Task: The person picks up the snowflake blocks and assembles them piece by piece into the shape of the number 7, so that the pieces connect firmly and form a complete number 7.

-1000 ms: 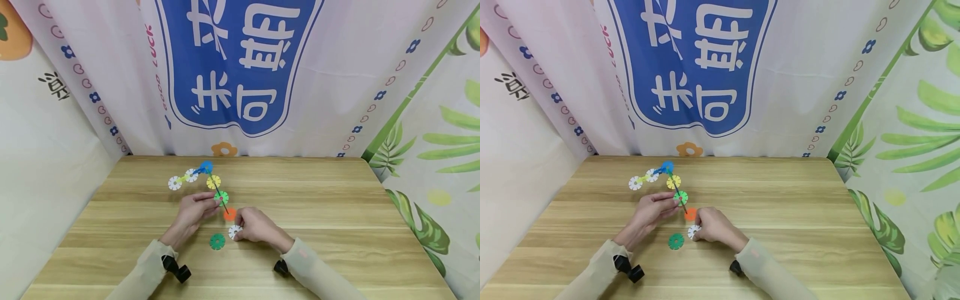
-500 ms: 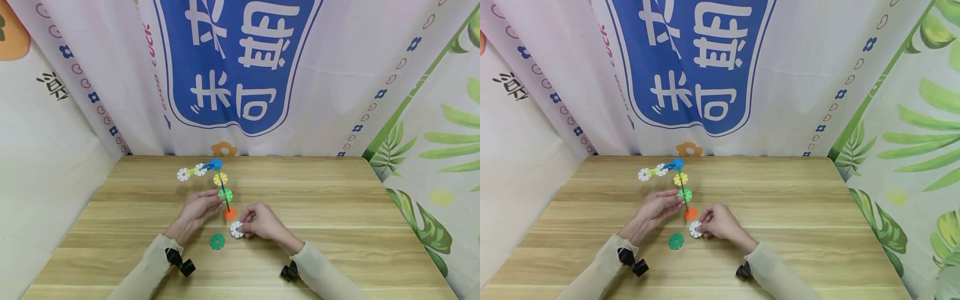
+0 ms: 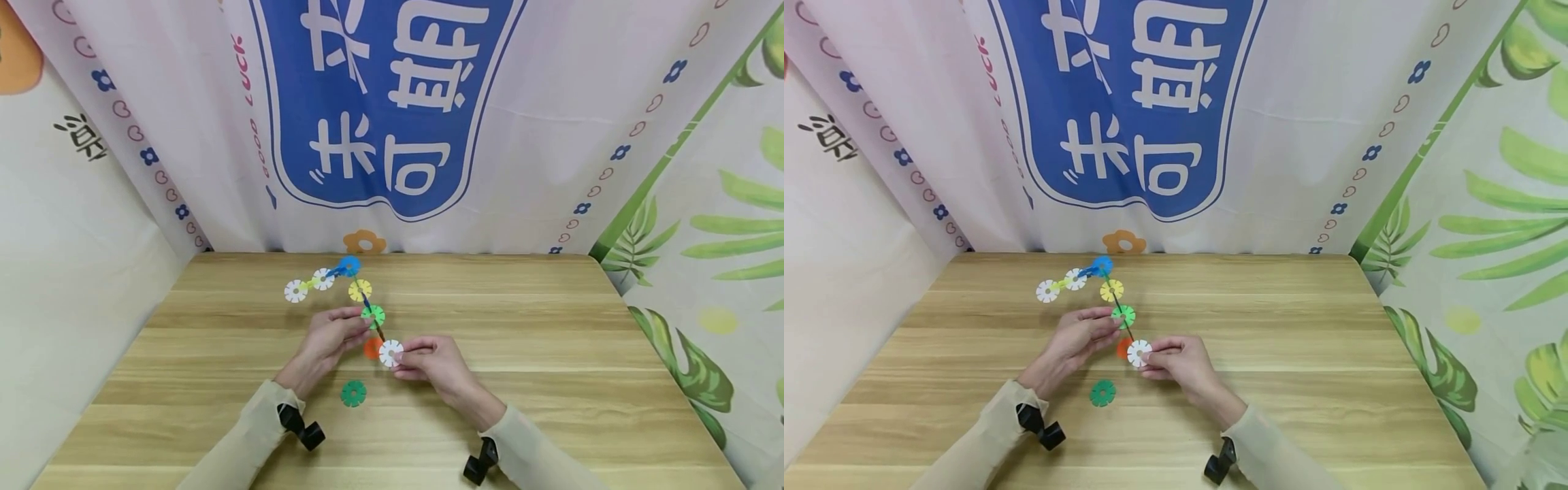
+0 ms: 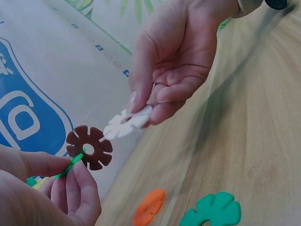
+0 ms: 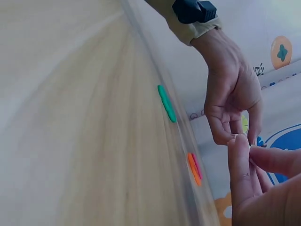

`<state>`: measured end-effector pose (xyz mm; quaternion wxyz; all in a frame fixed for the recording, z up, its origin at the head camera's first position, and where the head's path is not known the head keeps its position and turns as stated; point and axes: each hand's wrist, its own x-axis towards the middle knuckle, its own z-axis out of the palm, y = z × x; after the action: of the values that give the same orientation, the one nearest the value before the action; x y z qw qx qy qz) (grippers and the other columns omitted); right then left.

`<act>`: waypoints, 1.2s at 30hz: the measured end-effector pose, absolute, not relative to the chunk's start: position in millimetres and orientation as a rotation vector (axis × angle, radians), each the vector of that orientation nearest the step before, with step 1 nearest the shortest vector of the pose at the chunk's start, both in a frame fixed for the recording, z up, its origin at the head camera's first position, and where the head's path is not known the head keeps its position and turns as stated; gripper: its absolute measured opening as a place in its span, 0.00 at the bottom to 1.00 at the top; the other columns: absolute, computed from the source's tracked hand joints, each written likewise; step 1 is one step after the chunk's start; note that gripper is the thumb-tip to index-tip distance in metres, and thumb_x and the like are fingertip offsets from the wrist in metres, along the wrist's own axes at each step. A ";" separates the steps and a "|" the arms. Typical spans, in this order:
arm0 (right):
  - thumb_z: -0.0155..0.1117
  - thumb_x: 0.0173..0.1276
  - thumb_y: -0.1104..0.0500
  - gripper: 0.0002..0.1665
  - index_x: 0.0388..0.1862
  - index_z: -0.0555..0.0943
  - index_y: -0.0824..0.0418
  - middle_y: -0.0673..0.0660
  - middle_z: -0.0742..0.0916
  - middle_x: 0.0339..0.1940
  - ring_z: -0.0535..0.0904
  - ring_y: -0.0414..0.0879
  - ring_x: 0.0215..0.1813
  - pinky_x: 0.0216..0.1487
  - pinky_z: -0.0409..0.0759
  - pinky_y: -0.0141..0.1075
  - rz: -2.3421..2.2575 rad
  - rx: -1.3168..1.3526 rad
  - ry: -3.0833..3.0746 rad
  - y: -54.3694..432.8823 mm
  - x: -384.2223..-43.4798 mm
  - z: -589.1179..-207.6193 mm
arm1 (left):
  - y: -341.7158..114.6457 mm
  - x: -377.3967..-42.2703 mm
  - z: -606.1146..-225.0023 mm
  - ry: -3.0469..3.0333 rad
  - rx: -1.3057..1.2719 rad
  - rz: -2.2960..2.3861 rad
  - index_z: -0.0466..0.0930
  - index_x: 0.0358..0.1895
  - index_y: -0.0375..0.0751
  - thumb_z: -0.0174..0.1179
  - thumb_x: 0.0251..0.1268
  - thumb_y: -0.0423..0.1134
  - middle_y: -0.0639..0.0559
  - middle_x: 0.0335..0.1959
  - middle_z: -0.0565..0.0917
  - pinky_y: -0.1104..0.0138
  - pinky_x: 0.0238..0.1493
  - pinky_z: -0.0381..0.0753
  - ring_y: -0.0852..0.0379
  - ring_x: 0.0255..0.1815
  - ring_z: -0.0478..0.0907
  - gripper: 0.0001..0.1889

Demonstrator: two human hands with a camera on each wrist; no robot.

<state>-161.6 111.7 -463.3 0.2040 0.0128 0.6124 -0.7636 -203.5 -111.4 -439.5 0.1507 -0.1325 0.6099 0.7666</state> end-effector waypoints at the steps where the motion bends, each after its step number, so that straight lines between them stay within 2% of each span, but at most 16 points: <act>1: 0.69 0.68 0.73 0.18 0.54 0.79 0.80 0.62 0.93 0.37 0.92 0.48 0.37 0.46 0.94 0.38 -2.141 0.049 1.698 111.8 -160.8 -462.3 | -110.6 -203.4 -439.4 1.747 -0.373 2.204 0.76 0.65 0.28 0.65 0.69 0.24 0.47 0.42 0.89 0.66 0.52 0.93 0.56 0.41 0.89 0.22; 7: 0.68 0.68 0.73 0.18 0.55 0.78 0.79 0.63 0.92 0.39 0.92 0.49 0.38 0.49 0.94 0.40 -2.199 0.119 1.642 111.8 -159.0 -460.1 | -107.6 -203.0 -439.3 1.752 -0.385 2.199 0.77 0.64 0.29 0.65 0.69 0.24 0.49 0.40 0.89 0.66 0.49 0.93 0.55 0.41 0.90 0.21; 14: 0.67 0.69 0.74 0.17 0.55 0.77 0.79 0.63 0.91 0.41 0.93 0.48 0.40 0.53 0.93 0.41 -2.272 0.178 1.598 107.9 -157.4 -462.0 | -101.3 -201.5 -442.3 1.702 -0.358 2.267 0.74 0.64 0.25 0.62 0.69 0.21 0.43 0.44 0.86 0.63 0.55 0.93 0.53 0.44 0.90 0.21; 24: 0.65 0.69 0.74 0.15 0.53 0.77 0.79 0.65 0.88 0.43 0.93 0.48 0.41 0.53 0.93 0.39 -2.370 0.273 1.586 101.6 -155.4 -461.4 | -97.2 -200.6 -442.2 1.720 -0.345 2.300 0.74 0.62 0.23 0.63 0.69 0.21 0.43 0.44 0.85 0.65 0.54 0.93 0.54 0.43 0.90 0.20; 36: 0.67 0.69 0.75 0.14 0.51 0.77 0.78 0.63 0.90 0.38 0.93 0.47 0.37 0.51 0.94 0.40 -2.348 0.236 1.615 102.5 -156.9 -463.3 | -104.9 -196.1 -447.6 1.670 -0.315 2.273 0.75 0.60 0.24 0.62 0.70 0.22 0.46 0.39 0.87 0.67 0.50 0.93 0.54 0.41 0.91 0.17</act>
<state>-156.9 102.5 -463.3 0.1409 0.0816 0.5591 -0.8129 -196.1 -104.9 -447.6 0.1509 -0.1099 0.5817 0.7917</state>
